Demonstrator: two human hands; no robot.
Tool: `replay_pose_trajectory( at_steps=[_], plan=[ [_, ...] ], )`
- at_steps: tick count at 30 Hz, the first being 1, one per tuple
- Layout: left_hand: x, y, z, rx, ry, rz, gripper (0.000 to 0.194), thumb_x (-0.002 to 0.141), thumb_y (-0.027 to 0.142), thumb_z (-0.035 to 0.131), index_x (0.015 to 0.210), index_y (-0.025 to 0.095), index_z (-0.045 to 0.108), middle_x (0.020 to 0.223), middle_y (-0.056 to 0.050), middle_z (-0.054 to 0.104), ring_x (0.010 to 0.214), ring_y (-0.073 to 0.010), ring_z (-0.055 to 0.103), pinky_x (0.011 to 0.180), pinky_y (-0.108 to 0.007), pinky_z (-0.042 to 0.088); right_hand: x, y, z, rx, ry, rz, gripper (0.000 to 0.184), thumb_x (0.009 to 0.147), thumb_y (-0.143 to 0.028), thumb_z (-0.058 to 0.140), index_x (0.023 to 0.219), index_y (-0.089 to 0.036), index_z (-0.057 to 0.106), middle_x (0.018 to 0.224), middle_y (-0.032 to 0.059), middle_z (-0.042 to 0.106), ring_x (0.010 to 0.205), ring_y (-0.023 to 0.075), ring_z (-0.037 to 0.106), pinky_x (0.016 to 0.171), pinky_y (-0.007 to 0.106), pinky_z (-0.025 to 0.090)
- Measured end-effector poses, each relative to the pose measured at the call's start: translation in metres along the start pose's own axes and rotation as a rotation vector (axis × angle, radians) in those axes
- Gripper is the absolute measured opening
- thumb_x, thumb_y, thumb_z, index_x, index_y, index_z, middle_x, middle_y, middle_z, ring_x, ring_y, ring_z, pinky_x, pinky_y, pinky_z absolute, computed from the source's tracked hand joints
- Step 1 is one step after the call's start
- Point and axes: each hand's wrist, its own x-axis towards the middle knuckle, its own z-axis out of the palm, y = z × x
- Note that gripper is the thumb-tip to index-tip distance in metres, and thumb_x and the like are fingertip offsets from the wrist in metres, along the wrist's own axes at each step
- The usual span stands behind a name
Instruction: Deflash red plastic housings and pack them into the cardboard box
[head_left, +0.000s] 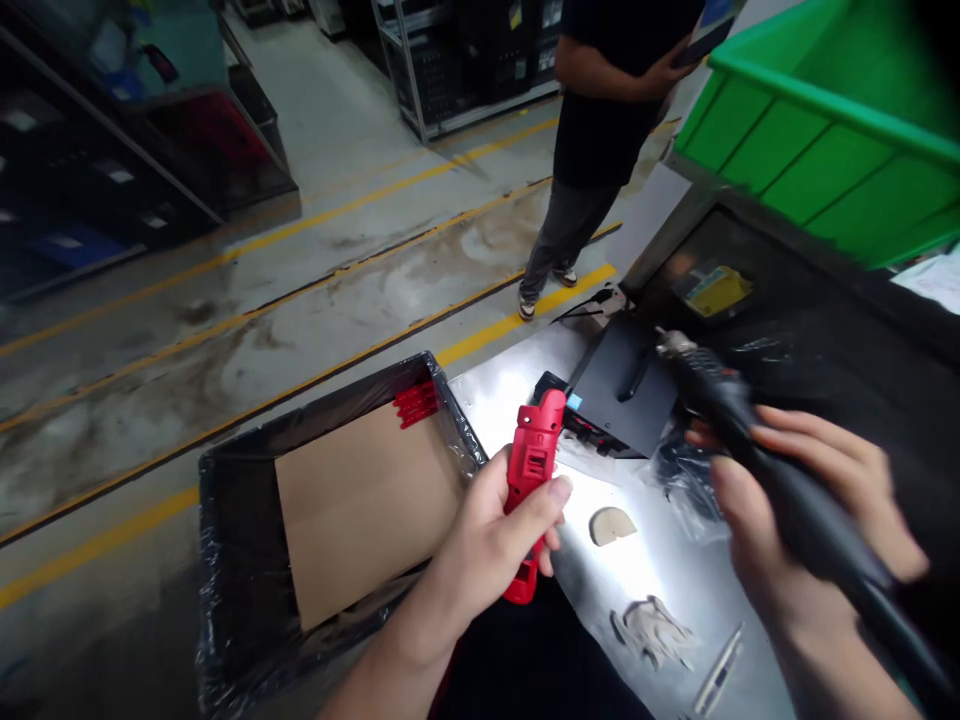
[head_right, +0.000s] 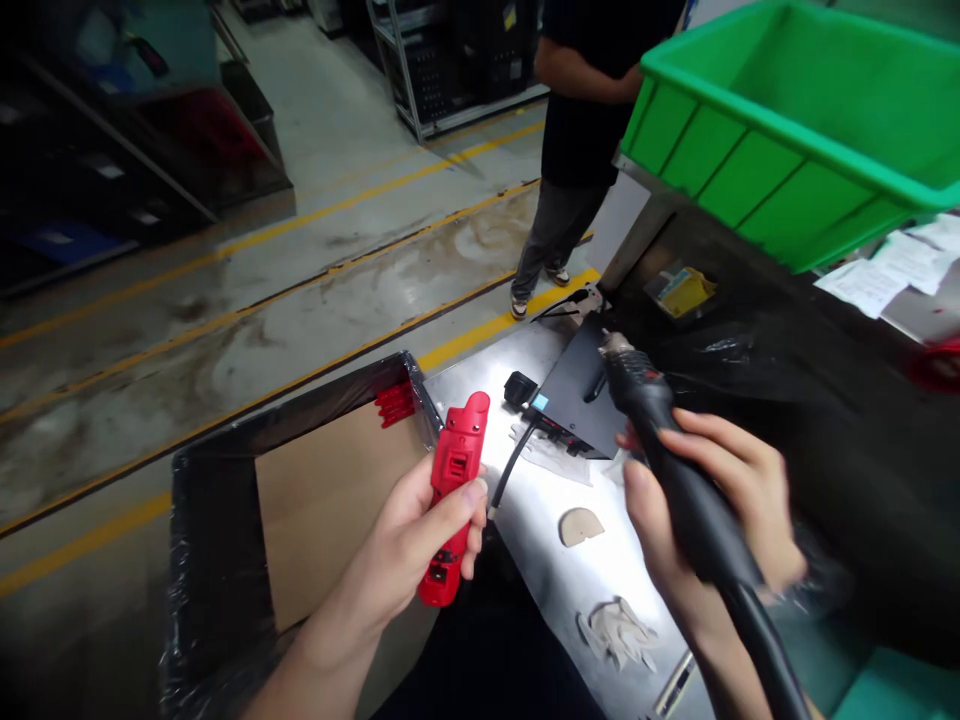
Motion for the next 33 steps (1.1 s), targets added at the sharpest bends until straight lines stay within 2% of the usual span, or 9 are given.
replay_pose_trajectory(
  at_steps=[3, 9, 13, 19, 23, 26, 28, 31, 33],
  plan=[
    [-0.005, 0.003, -0.004, -0.054, -0.028, 0.012, 0.038, 0.092, 0.052, 0.070, 0.104, 0.017, 0.060, 0.076, 0.002, 0.063, 0.051, -0.0079, 0.058, 0.050, -0.021, 0.049, 0.010, 0.027, 0.055, -0.031, -0.095, -0.068, 0.028, 0.090, -0.043, 0.073, 0.109, -0.023, 0.071, 0.121, 0.0136, 0.067, 0.108, 0.0329, 0.069, 0.099, 0.053, 0.056],
    [-0.024, 0.003, -0.019, -0.103, 0.001, 0.025, 0.042, 0.092, 0.049, 0.069, 0.115, 0.015, 0.058, 0.076, 0.001, 0.063, 0.051, -0.0089, 0.059, 0.051, -0.022, 0.049, -0.003, 0.071, 0.140, -0.174, -0.501, -0.214, 0.038, 0.100, -0.046, 0.055, 0.125, -0.018, 0.066, 0.139, 0.0184, 0.056, 0.111, 0.0323, 0.067, 0.085, 0.042, 0.061],
    [-0.036, -0.001, -0.035, -0.123, 0.035, 0.050, 0.044, 0.092, 0.049, 0.070, 0.118, 0.015, 0.060, 0.082, -0.001, 0.064, 0.056, -0.0098, 0.061, 0.056, -0.023, 0.051, -0.005, 0.079, 0.175, -0.256, -0.582, -0.290, 0.040, 0.100, -0.041, 0.052, 0.127, -0.014, 0.066, 0.139, 0.0227, 0.056, 0.119, 0.0391, 0.059, 0.098, 0.053, 0.054],
    [-0.040, -0.009, -0.056, -0.221, -0.022, 0.093, 0.039, 0.095, 0.037, 0.068, 0.127, 0.015, 0.064, 0.099, -0.008, 0.068, 0.069, -0.0144, 0.066, 0.069, -0.030, 0.055, -0.015, 0.077, 0.205, -0.392, -0.597, -0.359, 0.050, 0.093, -0.025, 0.057, 0.141, -0.011, 0.056, 0.145, 0.0261, 0.052, 0.128, 0.0440, 0.051, 0.113, 0.069, 0.033],
    [-0.036, -0.016, -0.070, -0.274, -0.050, 0.128, 0.040, 0.098, 0.036, 0.062, 0.133, 0.017, 0.064, 0.120, -0.014, 0.067, 0.091, -0.0218, 0.070, 0.079, -0.037, 0.060, -0.027, 0.067, 0.215, -0.445, -0.587, -0.377, 0.064, 0.086, -0.019, 0.063, 0.147, -0.003, 0.049, 0.148, 0.0313, 0.048, 0.138, 0.0523, 0.040, 0.114, 0.074, 0.027],
    [-0.024, -0.034, -0.097, -0.037, 0.012, 0.148, 0.049, 0.106, 0.043, 0.042, 0.146, 0.016, 0.053, 0.129, -0.018, 0.065, 0.104, -0.0270, 0.070, 0.086, -0.042, 0.061, -0.042, 0.059, 0.208, -0.447, -0.580, -0.395, 0.065, 0.089, -0.020, 0.062, 0.150, -0.005, 0.044, 0.152, 0.0319, 0.044, 0.144, 0.0542, 0.034, 0.114, 0.078, 0.024],
    [-0.009, -0.052, -0.127, 0.458, 0.170, 0.143, 0.054, 0.109, 0.047, 0.027, 0.147, 0.016, 0.050, 0.121, -0.016, 0.070, 0.104, -0.0254, 0.071, 0.086, -0.039, 0.061, -0.058, 0.053, 0.192, -0.432, -0.578, -0.417, 0.063, 0.093, -0.021, 0.058, 0.153, -0.011, 0.040, 0.155, 0.0297, 0.042, 0.146, 0.0506, 0.035, 0.115, 0.076, 0.028],
    [0.029, -0.083, -0.185, 0.721, 0.305, 0.105, 0.045, 0.106, 0.044, 0.046, 0.140, 0.016, 0.057, 0.124, -0.015, 0.068, 0.116, -0.0293, 0.066, 0.103, -0.047, 0.053, -0.096, 0.047, 0.154, -0.293, -0.567, -0.400, 0.062, 0.098, -0.025, 0.053, 0.156, -0.020, 0.032, 0.156, 0.0255, 0.039, 0.144, 0.0466, 0.042, 0.113, 0.071, 0.038],
    [0.060, -0.101, -0.222, 0.883, 0.382, 0.060, 0.042, 0.102, 0.038, 0.058, 0.139, 0.017, 0.057, 0.133, -0.016, 0.064, 0.125, -0.0311, 0.061, 0.109, -0.052, 0.048, -0.128, 0.046, 0.123, -0.175, -0.586, -0.279, 0.060, 0.098, -0.029, 0.054, 0.154, -0.029, 0.034, 0.156, 0.0211, 0.038, 0.141, 0.0473, 0.047, 0.112, 0.074, 0.040]
  ],
)
